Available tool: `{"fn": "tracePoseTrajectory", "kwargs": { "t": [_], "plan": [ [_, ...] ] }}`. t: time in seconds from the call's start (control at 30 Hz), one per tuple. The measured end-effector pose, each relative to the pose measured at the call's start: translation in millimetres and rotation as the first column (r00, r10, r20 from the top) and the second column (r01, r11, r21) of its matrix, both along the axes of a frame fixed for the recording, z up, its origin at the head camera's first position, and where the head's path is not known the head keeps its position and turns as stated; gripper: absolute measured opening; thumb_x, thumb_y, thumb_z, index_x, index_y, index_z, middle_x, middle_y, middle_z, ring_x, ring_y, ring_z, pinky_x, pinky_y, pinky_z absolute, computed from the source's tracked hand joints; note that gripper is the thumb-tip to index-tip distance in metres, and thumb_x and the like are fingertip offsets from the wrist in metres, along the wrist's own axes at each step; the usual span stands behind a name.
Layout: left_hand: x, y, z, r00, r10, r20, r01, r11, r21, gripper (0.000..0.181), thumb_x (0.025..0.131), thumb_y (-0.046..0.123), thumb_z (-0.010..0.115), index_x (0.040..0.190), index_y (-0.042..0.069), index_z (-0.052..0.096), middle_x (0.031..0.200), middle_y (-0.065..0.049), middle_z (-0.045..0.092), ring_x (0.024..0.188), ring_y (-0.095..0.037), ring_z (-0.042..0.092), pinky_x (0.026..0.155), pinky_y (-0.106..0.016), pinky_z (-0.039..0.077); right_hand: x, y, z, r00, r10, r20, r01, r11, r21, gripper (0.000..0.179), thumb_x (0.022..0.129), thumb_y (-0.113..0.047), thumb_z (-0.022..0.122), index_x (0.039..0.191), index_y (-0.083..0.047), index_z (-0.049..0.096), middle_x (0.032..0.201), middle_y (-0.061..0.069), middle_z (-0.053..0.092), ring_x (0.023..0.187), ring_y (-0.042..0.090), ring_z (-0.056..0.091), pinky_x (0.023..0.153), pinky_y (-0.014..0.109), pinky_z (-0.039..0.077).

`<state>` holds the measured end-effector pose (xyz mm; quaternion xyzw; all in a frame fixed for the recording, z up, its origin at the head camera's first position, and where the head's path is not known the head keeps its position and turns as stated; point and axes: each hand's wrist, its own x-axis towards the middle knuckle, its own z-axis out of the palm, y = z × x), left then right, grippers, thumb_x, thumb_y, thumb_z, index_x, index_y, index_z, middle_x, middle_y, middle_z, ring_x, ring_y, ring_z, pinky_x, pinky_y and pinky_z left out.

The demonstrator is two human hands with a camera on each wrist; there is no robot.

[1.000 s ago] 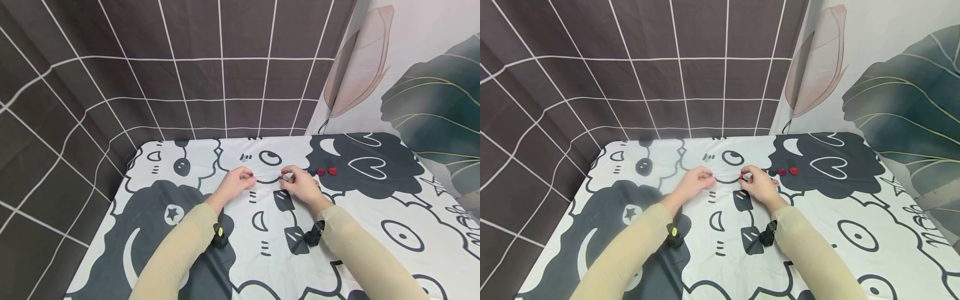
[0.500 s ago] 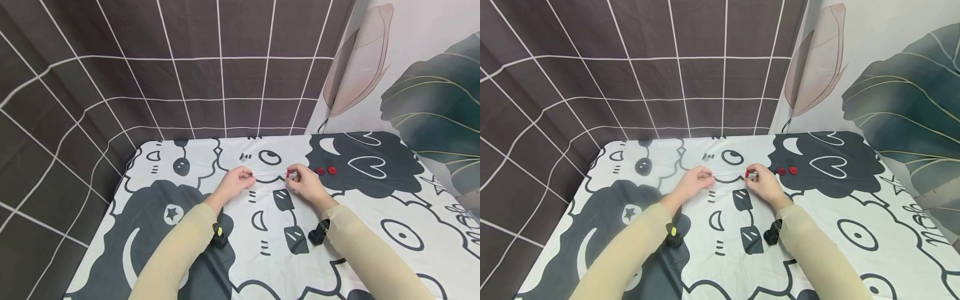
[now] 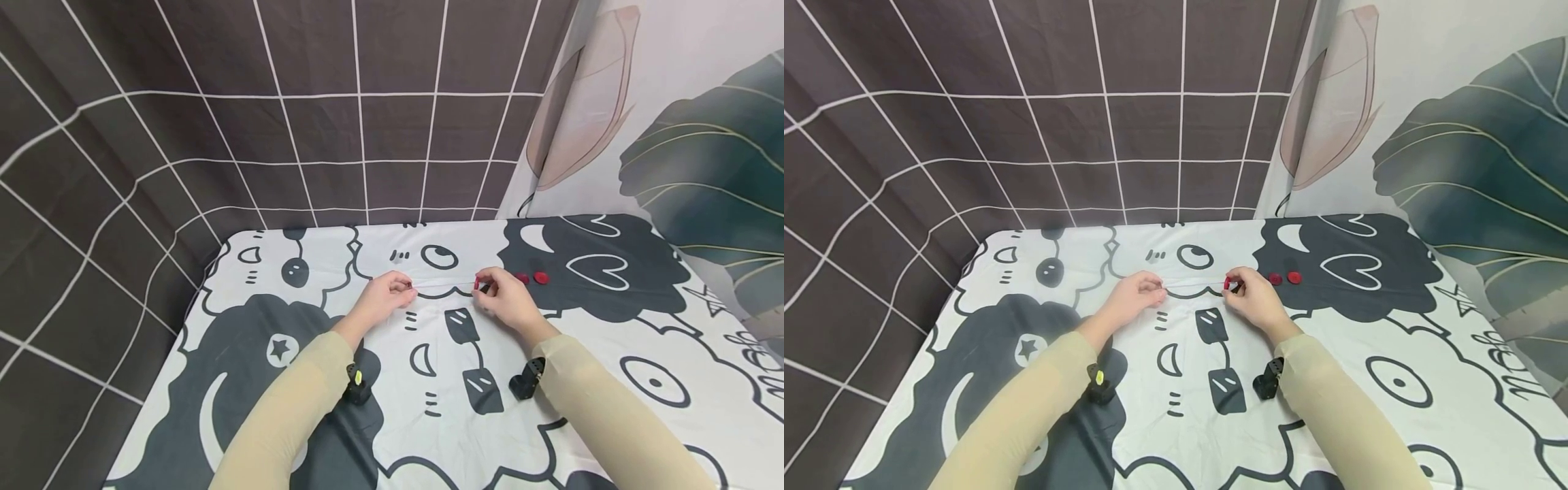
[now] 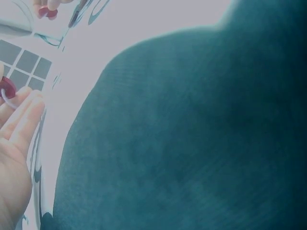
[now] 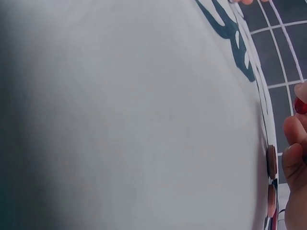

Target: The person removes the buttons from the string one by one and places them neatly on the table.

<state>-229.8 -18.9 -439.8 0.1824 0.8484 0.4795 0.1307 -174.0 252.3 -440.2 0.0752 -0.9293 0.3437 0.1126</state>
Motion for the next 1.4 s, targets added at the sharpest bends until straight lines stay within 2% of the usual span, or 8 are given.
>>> {"fn": "tracePoseTrajectory", "kwargs": {
  "t": [0.33, 0.63, 1.03, 1.4],
  "plan": [
    [-0.3, 0.2, -0.4, 1.0, -0.003, -0.003, 0.003, 1.0, -0.006, 0.031, 0.087, 0.033, 0.067, 0.11, 0.014, 0.061, 0.097, 0.001, 0.066, 0.076, -0.008, 0.064, 0.075, -0.03, 0.049, 1.7, 5, 2.4, 0.998, -0.012, 0.058, 0.012, 1.0, 0.003, 0.035, 0.083, -0.014, 0.068, 0.114, -0.004, 0.056, 0.09, 0.008, 0.059, 0.065, 0.016, 0.052, 0.057, 0.028, 0.042],
    [1.8, 0.7, 2.7, 1.0, 0.005, -0.003, -0.005, 1.0, -0.011, 0.031, 0.087, 0.033, 0.067, 0.11, 0.013, 0.061, 0.098, 0.001, 0.066, 0.077, -0.009, 0.064, 0.075, -0.03, 0.048, 4.2, 9, 1.5, 1.0, -0.02, 0.022, 0.02, 1.0, 0.016, 0.033, 0.082, -0.013, 0.067, 0.112, -0.004, 0.056, 0.092, 0.009, 0.06, 0.068, 0.016, 0.051, 0.062, 0.031, 0.041],
    [3.1, 0.8, 3.3, 1.0, 0.005, 0.001, -0.005, 1.0, -0.007, 0.032, 0.087, 0.033, 0.067, 0.111, 0.013, 0.061, 0.098, 0.0, 0.066, 0.078, -0.009, 0.065, 0.074, -0.031, 0.049, 8.0, 17, 1.9, 0.998, -0.043, 0.045, 0.042, 0.999, 0.033, 0.032, 0.083, -0.009, 0.067, 0.113, -0.005, 0.057, 0.095, 0.011, 0.055, 0.07, 0.017, 0.05, 0.061, 0.03, 0.041],
    [3.2, 0.2, 4.2, 1.0, 0.013, 0.004, -0.013, 1.0, -0.017, 0.032, 0.087, 0.034, 0.067, 0.111, 0.014, 0.061, 0.099, 0.001, 0.066, 0.079, -0.009, 0.064, 0.073, -0.031, 0.049, 8.3, 25, 1.0, 0.996, -0.073, 0.059, 0.069, 0.994, 0.081, 0.034, 0.084, -0.015, 0.066, 0.115, -0.007, 0.058, 0.106, 0.012, 0.053, 0.074, 0.019, 0.051, 0.064, 0.033, 0.043]
  ]
}}
